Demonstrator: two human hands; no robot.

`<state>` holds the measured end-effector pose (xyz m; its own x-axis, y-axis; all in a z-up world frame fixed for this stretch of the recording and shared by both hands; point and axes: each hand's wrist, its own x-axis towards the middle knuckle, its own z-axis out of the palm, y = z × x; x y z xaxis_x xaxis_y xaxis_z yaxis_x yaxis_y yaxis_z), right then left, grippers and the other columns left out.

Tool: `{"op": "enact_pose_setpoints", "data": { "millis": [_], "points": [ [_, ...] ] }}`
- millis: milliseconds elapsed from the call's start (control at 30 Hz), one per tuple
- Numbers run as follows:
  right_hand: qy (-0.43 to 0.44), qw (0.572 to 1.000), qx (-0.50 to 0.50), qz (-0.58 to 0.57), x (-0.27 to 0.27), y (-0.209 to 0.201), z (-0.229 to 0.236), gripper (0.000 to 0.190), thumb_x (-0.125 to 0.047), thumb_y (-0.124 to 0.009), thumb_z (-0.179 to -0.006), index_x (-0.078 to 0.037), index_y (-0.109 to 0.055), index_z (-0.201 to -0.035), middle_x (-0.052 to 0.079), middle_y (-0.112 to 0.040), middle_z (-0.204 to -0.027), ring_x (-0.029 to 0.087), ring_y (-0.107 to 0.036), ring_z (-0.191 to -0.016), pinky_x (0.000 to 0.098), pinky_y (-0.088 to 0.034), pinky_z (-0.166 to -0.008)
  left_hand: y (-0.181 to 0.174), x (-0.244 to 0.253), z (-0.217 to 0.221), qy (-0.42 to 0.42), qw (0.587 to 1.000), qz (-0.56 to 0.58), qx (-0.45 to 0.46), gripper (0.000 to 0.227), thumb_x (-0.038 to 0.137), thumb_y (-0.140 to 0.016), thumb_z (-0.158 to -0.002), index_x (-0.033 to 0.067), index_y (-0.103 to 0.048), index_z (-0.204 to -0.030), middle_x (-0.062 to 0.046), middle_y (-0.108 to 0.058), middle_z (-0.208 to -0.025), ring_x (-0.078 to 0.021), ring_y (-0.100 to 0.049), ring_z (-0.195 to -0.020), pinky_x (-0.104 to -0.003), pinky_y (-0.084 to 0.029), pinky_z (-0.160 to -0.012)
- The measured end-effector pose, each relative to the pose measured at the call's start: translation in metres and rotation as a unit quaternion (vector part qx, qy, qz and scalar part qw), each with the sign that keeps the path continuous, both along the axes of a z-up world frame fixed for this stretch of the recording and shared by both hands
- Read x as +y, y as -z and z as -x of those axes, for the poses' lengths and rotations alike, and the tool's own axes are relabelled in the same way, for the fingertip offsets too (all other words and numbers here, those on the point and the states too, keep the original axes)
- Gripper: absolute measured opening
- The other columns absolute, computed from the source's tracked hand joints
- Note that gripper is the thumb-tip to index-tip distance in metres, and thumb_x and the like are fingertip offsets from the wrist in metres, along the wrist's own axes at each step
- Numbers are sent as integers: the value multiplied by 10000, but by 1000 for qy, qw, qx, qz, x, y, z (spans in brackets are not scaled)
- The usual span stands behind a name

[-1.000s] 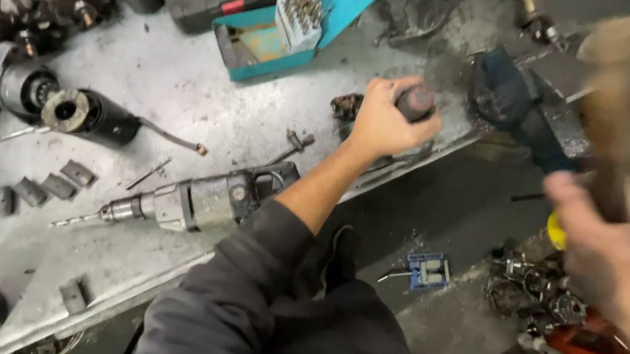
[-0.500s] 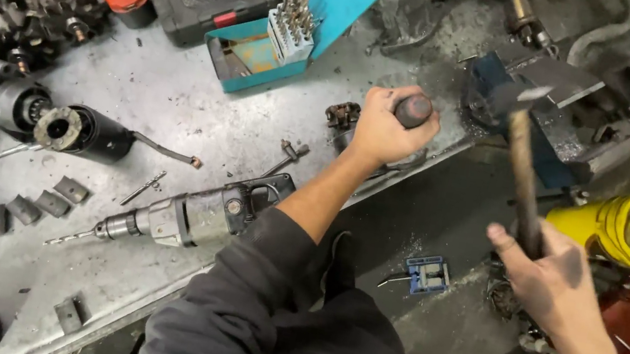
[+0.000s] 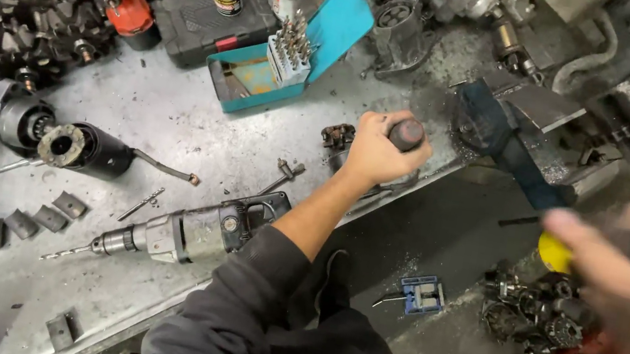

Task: The person uses a hammer and a screwdriver to strike a cylindrical mechanical part on a workbench. They then move to the floor to use a power drill on the part, which is secured in a blue clamp. The person returns to the workbench to continue hammering the part and uses pliers to remove a small component.

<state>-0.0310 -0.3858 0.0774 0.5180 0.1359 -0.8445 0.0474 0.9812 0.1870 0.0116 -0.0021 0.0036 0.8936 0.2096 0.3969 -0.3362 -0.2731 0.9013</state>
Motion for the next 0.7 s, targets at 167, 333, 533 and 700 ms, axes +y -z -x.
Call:
{"op": "enact_pose_setpoints", "data": {
  "millis": [167,333,533,700],
  "points": [
    [-578,542,-392,468,-26,37,-10,497,-335,-749,-918,47,-668,-1226,132,-681,-827,161,-517,-637,328,-443,-532,-1,1,3,-29,996,-8,-87,316,291,-796,-686,45,-669,-840,-98,-692,-724,-233,-680,-649,-341,-561,-704],
    [-393,828,-217,336,22,-42,-11,645,-304,-781,-868,126,-568,-1298,275,-637,-955,338,-557,-784,397,-470,-668,-12,2,0,17,999,17,-23,246,267,-780,-716,58,-690,-809,-90,-685,-680,-199,-685,-601,-318,-571,-670],
    [-420,783,-84,450,95,-36,23,652,-206,-761,-807,115,-470,-1294,242,-570,-999,340,-545,-883,439,-465,-824,-13,8,8,38,999,28,-6,253,266,-778,-713,52,-691,-815,-80,-695,-677,-194,-684,-618,-320,-579,-680],
    [-491,704,-245,451,38,-20,-2,430,-263,-739,-873,-40,-557,-1193,13,-708,-1004,60,-660,-993,293,-492,-1030,-7,6,4,18,1000,13,-5,286,275,-791,-685,49,-701,-835,-78,-707,-696,-180,-701,-625,-321,-585,-694]
  ]
}}
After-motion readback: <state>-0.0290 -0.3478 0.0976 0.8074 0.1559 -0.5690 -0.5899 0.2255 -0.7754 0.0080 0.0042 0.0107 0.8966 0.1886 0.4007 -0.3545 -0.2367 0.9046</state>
